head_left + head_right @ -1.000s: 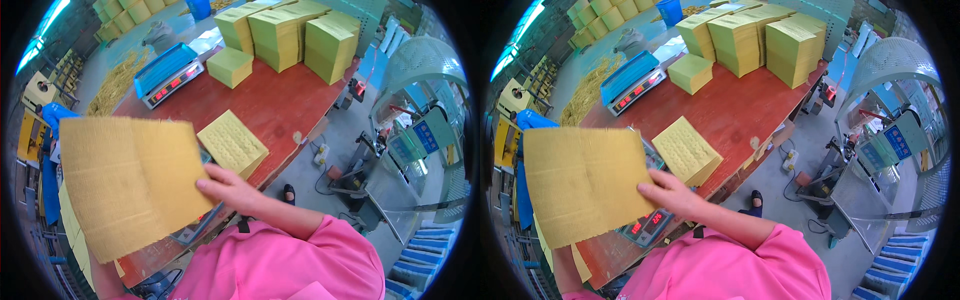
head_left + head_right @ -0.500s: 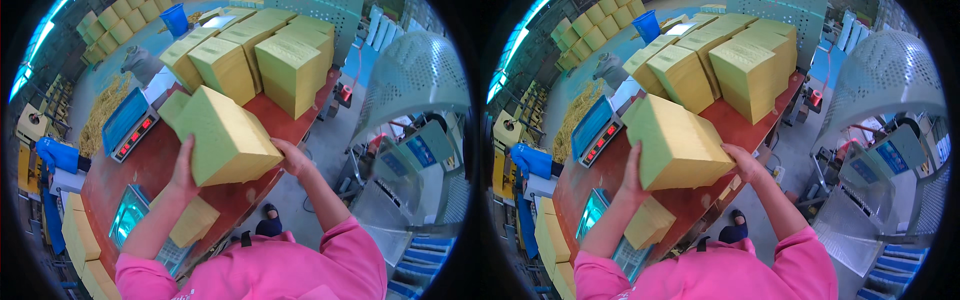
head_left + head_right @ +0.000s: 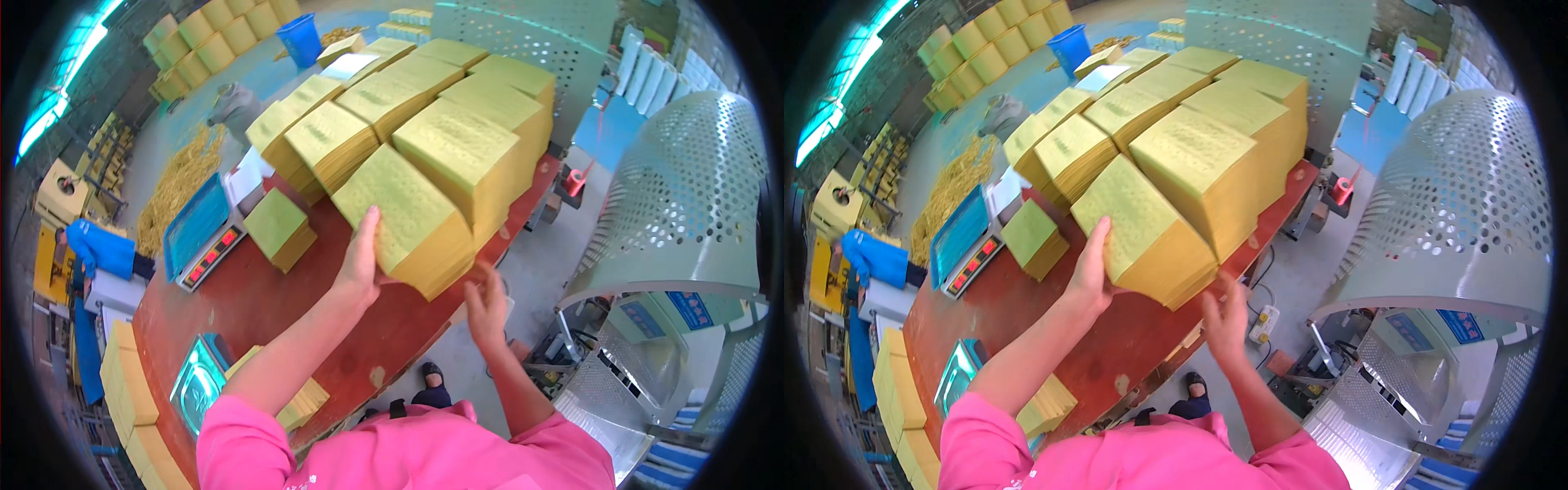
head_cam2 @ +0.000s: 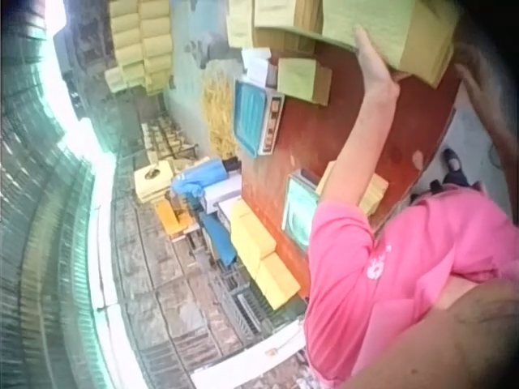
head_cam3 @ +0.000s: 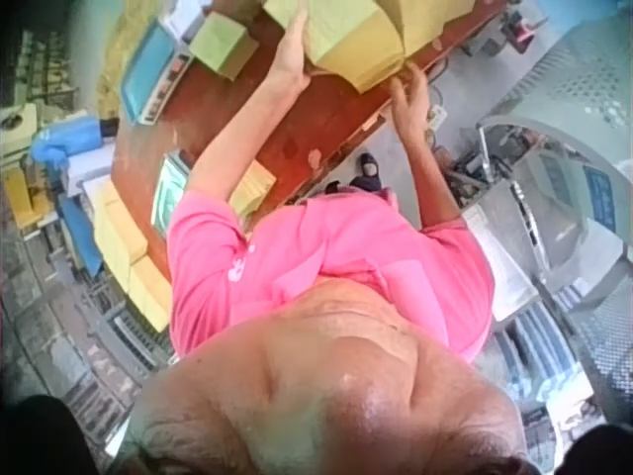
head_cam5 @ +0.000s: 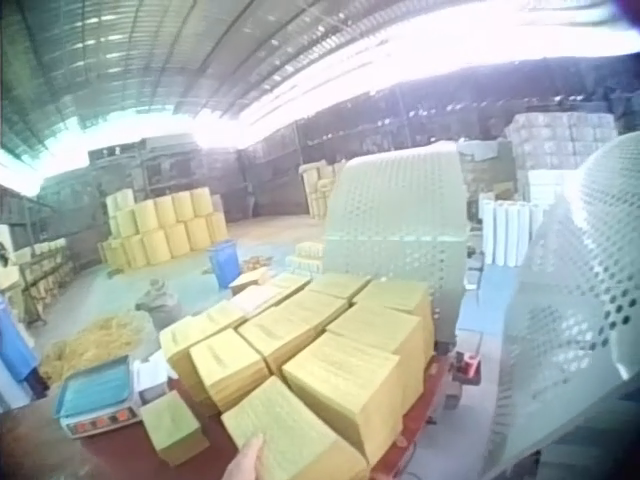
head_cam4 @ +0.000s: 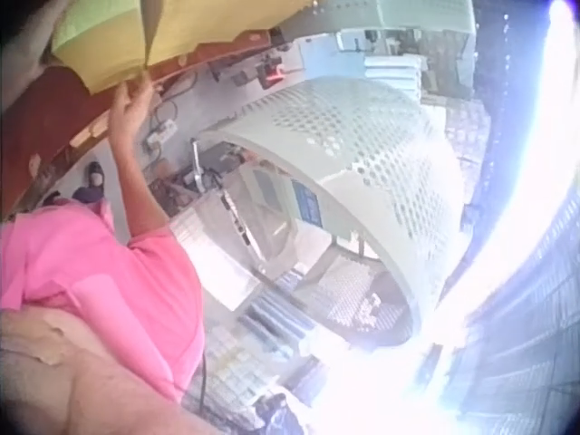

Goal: The recorder weighs stacks of yellow paper on a digital scale and organizes them on a worktable.

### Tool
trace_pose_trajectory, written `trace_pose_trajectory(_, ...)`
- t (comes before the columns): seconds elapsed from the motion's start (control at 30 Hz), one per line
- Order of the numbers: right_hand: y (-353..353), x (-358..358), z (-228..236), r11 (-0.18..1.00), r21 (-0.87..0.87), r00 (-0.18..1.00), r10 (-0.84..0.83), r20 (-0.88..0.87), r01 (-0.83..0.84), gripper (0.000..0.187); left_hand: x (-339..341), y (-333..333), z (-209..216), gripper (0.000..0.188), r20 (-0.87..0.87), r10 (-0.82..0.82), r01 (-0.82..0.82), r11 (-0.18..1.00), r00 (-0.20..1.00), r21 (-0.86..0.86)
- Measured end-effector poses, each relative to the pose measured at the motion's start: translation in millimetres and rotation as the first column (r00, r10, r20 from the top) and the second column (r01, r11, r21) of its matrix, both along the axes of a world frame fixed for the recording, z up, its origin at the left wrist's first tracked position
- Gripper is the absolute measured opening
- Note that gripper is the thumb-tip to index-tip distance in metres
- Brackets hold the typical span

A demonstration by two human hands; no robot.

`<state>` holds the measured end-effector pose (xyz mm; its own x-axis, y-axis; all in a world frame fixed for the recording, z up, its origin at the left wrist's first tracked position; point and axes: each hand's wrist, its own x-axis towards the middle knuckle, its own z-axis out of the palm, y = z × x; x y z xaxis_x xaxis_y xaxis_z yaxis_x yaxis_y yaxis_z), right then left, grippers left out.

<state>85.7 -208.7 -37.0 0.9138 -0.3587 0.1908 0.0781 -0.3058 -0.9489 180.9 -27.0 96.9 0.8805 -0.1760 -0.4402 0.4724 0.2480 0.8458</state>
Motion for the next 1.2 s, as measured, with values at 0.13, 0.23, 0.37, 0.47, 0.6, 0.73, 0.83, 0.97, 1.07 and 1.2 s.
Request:
trace_pose_trajectory(0.13,23,-2,-6,0.998,-0.039,0.997,0.039,-0.059,-0.042,0.047,-3,-3,-5,0.064,0.058,-0.016,0.016,1.000,0.998,0.003)
trace_pose_trajectory(0.23,26,16,-3,0.978,-0.210,0.999,0.012,0.031,-0.005,0.054,11,-8,-1,0.064,0.046,-0.007,0.004,0.998,0.999,0.062)
trace_pose_trajectory(0.37,22,27,-14,0.997,0.061,0.999,0.039,-0.028,-0.037,0.055,32,-19,-1,0.066,0.027,-0.059,0.055,0.988,0.998,0.142)
trace_pose_trajectory(0.47,18,31,-18,0.997,-0.055,0.998,0.050,0.040,-0.048,0.055,37,-22,-2,0.068,0.031,-0.062,0.057,0.989,0.998,0.140)
trace_pose_trajectory(0.6,11,39,-22,0.994,0.051,0.995,0.092,0.030,-0.094,0.055,31,-22,5,0.068,0.029,0.023,-0.025,0.997,0.999,0.075)
trace_pose_trajectory(0.73,0,50,-60,0.993,0.067,0.992,0.094,0.090,-0.100,0.044,25,-18,-1,0.069,-0.021,0.047,-0.048,0.996,0.999,-0.081)
trace_pose_trajectory(0.83,5,20,-17,0.882,0.457,0.979,0.178,-0.101,-0.113,0.032,15,-4,-12,0.067,0.194,0.009,0.034,0.976,0.981,-0.216)
trace_pose_trajectory(0.97,53,-16,20,0.859,0.359,0.926,0.377,0.037,-0.364,0.023,-60,56,33,0.079,0.222,-0.031,0.015,0.997,0.974,0.075)
trace_pose_trajectory(1.07,128,-50,44,0.730,0.448,0.821,0.570,0.016,-0.516,0.021,-140,163,47,0.082,0.322,-0.073,0.035,0.992,0.944,0.120)
trace_pose_trajectory(1.2,215,-95,70,0.439,0.452,0.531,0.842,0.094,-0.776,0.018,-292,286,50,0.071,0.292,0.298,-0.337,0.936,0.909,0.096)
